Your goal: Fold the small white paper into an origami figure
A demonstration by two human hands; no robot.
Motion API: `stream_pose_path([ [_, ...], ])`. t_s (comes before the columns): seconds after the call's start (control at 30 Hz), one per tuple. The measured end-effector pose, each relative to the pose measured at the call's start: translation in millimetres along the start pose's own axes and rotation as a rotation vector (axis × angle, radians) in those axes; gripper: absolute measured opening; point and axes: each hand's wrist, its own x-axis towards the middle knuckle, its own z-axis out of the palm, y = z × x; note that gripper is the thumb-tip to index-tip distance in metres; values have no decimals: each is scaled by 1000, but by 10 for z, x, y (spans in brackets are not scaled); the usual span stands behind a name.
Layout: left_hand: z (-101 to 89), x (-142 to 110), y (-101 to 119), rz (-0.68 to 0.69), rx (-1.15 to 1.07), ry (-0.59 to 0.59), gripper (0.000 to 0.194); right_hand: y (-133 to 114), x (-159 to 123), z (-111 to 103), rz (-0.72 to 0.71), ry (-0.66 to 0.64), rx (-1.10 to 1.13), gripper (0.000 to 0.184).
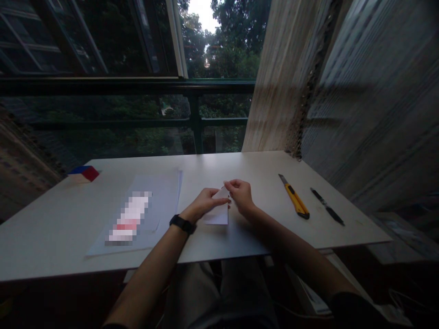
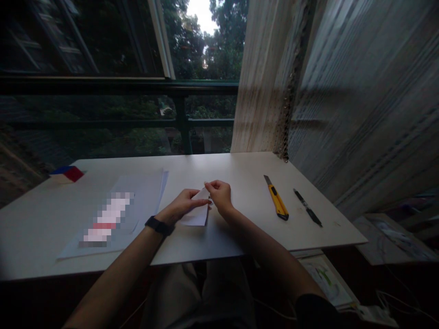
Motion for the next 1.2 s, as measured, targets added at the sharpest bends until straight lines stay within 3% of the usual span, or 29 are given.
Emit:
stream_pose_path([
  [0.1,-16,-3,12,-8,46,36,38,42,0,21,-20,-22,-29,34],
  [0.27,-23,7,-7,-15,28,49,37,64,10,36,79,-102,43,35],
  [0.57,18,-32,87,-35,64,48,42,44,8,11,6,-38,38,32],
  [0.73,28,-44,104,1,38,55,45,12,22,-31,51,-79,43,32],
  [0.97,31,-72,141,-51,-9,11,45,26,27,-43,-39,-42,-42,38],
  [1.2,26,-46,101,-42,72,95,48,34,35,-56,-126,-86,-186,44],
])
